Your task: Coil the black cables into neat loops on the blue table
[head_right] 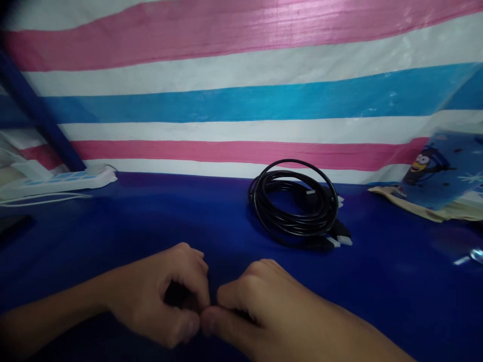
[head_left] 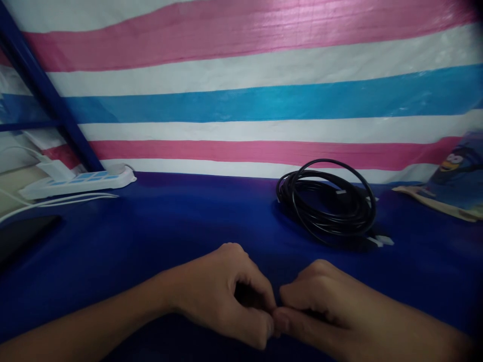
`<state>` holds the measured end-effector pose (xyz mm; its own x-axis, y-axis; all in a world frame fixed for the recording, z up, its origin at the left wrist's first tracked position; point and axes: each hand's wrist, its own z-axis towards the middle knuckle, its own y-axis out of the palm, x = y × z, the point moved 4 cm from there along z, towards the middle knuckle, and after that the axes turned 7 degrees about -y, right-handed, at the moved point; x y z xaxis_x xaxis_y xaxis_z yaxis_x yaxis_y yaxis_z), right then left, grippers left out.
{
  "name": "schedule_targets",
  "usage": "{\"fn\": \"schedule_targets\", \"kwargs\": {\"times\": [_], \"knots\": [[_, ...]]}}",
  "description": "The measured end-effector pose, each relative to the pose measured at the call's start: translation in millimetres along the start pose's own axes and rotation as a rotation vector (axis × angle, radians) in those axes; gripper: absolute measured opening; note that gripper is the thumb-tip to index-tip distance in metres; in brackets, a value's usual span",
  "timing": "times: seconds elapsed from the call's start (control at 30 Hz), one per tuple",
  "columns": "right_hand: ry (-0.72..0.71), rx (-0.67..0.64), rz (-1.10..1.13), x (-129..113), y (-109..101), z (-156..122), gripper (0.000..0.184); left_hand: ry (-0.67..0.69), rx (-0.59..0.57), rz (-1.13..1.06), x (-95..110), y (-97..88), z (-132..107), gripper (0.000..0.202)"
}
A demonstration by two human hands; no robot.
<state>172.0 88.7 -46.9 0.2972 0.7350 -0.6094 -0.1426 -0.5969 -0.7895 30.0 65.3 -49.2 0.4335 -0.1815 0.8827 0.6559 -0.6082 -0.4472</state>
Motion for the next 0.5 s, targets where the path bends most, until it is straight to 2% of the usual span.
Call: {"fn": "schedule_targets", "kwargs": {"times": [0.2,0.37,0.5], "knots": [[-0.003,-0.022,-0.001,1.2,1.9,0.8,0.045,0.051,0.015,0.039,1.4,-0.5,2.7,0.006],[-0.002,-0.03,0.011,1.5,2.3,0.9,0.043,0.012,0.001,0.016,0.8,0.3,2.5,0.011],[0.013,-0.045,0.031,2.5,3.3,1.3,0.043,-0.028,-0.009,0.002,-1.5,1.8,1.5,0.007]]}}
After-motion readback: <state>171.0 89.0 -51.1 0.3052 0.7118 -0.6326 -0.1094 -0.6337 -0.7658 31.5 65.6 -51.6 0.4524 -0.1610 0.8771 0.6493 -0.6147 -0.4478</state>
